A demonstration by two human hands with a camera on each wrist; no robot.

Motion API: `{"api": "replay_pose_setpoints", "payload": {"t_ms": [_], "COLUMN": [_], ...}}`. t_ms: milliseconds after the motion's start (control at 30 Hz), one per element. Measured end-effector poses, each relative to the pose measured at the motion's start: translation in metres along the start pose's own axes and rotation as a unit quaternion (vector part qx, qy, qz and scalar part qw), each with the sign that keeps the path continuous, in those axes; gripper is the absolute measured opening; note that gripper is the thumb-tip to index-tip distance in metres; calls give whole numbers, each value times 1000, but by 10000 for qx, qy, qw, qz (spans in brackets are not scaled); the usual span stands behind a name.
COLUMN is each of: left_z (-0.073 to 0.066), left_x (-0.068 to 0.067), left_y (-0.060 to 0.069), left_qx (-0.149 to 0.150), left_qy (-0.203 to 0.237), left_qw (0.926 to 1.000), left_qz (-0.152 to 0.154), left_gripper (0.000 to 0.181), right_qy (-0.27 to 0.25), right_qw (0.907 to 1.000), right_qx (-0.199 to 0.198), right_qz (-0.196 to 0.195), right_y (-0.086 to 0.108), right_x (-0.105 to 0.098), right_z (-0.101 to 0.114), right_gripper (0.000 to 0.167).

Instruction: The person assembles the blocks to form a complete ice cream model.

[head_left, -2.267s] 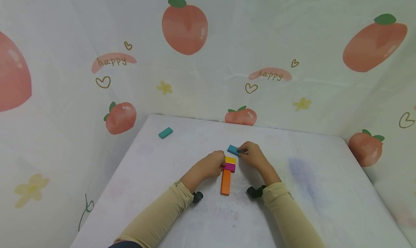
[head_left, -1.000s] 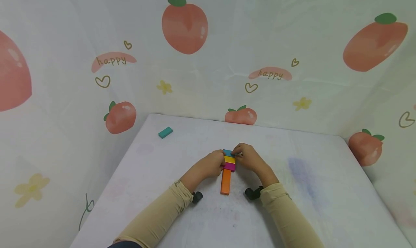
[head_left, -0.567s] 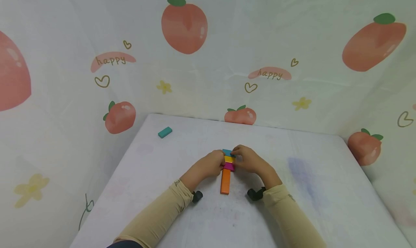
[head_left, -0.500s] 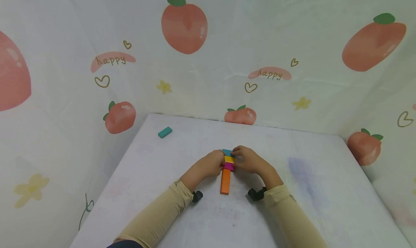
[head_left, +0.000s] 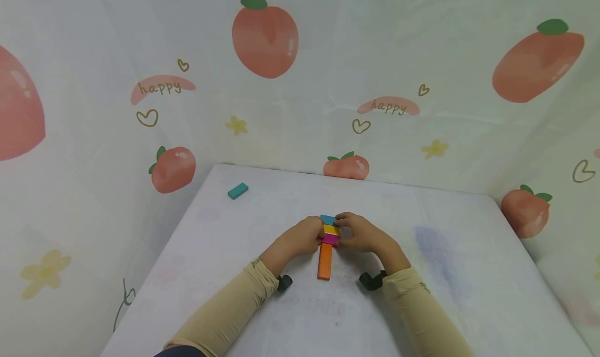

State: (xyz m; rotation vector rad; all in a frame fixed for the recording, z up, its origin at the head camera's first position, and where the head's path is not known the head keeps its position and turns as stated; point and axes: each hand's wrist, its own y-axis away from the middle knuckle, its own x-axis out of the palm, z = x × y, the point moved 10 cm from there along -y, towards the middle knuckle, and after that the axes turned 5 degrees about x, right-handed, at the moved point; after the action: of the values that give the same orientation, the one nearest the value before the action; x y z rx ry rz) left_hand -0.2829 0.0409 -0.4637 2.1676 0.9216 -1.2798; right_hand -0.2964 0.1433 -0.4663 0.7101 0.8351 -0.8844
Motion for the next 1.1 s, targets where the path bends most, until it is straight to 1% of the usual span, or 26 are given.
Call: {"api": "replay_pose_setpoints", "payload": {"t_ms": [133, 367, 500, 567, 600, 667, 733, 800, 900, 967, 1100], "left_z": [2, 4, 7, 11, 15, 26, 39, 54, 73, 86, 114], "left_x": [0, -3, -3, -5, -7, -15, -27, -42, -61, -71, -83], "left_y": [1, 2, 4, 8, 10, 16, 21, 27, 36, 42, 55], "left_qx": [66, 411, 449, 368, 271, 50, -179, -329, -365, -413, -681], "left_qy": [72, 314, 452, 520, 552, 515, 321, 20, -387, -507, -493], "left_qw": [9999, 9983, 9976, 9976, 9976, 9975, 9962, 9925, 9848, 9809, 9770], "left_qz": [-38, -254, -256, -270, -304, -479, -792, -1177, -1653, -1829, -1958], "left_gripper": [10, 15, 18, 21, 23, 27, 29, 28, 25, 24, 24], "right_qy": [8, 63, 112, 149, 163, 186, 204, 206, 206, 202, 236], "right_qw": [10000, 9997, 9996, 9996, 9995, 9993, 9989, 9986, 9985, 9987, 9989], "right_qx": [86, 203, 233, 237, 256, 316, 393, 464, 472, 449, 382], "right_qz": [10, 78, 97, 88, 95, 104, 133, 160, 162, 143, 122], "right_y": [-2, -6, -7, -6, -6, -7, -7, -7, -7, -6, -6], "right_x": [0, 1, 2, 1, 1, 1, 2, 3, 2, 2, 3], "right_z": [0, 0, 0, 0, 0, -1, -2, -2, -2, -1, -1], "right_gripper": [53, 53, 53, 53, 54, 54, 54, 54, 54, 55, 54]}}
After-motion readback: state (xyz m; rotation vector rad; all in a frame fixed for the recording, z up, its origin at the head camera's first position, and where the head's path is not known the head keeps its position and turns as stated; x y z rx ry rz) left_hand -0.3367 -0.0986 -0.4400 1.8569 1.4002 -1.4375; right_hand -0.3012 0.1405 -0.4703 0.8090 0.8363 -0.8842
